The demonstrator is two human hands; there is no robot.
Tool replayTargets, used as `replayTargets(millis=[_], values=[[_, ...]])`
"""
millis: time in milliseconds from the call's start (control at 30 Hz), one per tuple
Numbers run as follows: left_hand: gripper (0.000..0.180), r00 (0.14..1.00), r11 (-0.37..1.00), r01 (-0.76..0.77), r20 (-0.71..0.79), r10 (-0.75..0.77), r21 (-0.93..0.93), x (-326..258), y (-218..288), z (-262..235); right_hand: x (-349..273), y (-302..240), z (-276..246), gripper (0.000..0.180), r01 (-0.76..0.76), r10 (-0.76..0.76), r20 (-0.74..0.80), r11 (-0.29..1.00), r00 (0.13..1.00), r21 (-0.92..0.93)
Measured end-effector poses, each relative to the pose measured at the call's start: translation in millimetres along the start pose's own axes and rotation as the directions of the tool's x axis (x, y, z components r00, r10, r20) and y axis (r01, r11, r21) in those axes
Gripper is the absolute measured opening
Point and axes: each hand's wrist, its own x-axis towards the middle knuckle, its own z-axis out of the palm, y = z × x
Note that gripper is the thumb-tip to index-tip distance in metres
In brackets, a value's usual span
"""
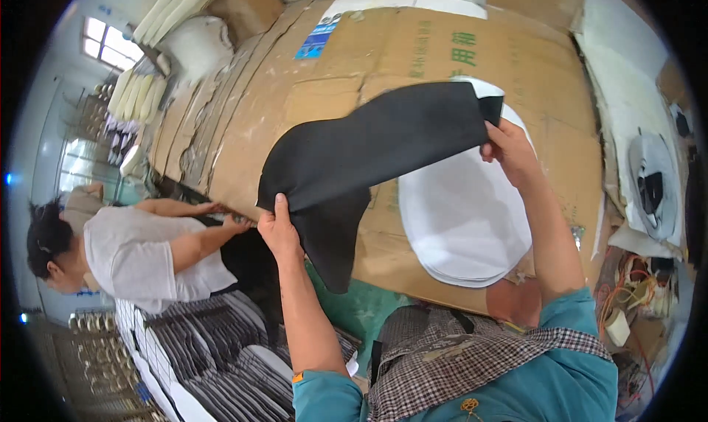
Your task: Applying adhesive to white foam pads and stacking them on a rack for assembly or drying.
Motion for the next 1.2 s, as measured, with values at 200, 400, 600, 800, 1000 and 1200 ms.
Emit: replayTargets(millis=[200,400,600,800,1000,1200], values=[[0.031,0.963,0.966,-0.239,0.104,0.249,-0.098,10,55,102,6,-26,-67,0.019,0.166,-0.106,-0.204,0.938,0.973,0.305],[0.036,0.910,0.906,-0.399,0.183,0.372,0.143,-54,96,110,14,-52,-110,0.022,0.240,-0.138,-0.313,0.918,0.940,0.314],[0.030,0.777,0.723,-0.448,0.629,0.024,0.526,-97,-18,66,-4,43,-171,0.039,0.021,0.035,-0.587,0.996,0.809,0.088],[0.014,0.847,0.833,-0.385,0.511,0.147,0.398,-31,-11,53,-44,130,-136,0.049,-0.115,-0.150,-0.537,0.897,0.830,-0.427],[0.034,0.642,0.363,-0.741,0.437,0.630,0.565,45,40,82,-57,149,-109,0.059,-0.048,-0.125,-0.584,0.961,0.802,-0.272],[0.054,0.670,0.716,-0.560,0.736,0.096,0.416,16,-77,216,-46,119,-61,0.040,-0.020,0.198,-0.601,0.957,0.774,0.290]])
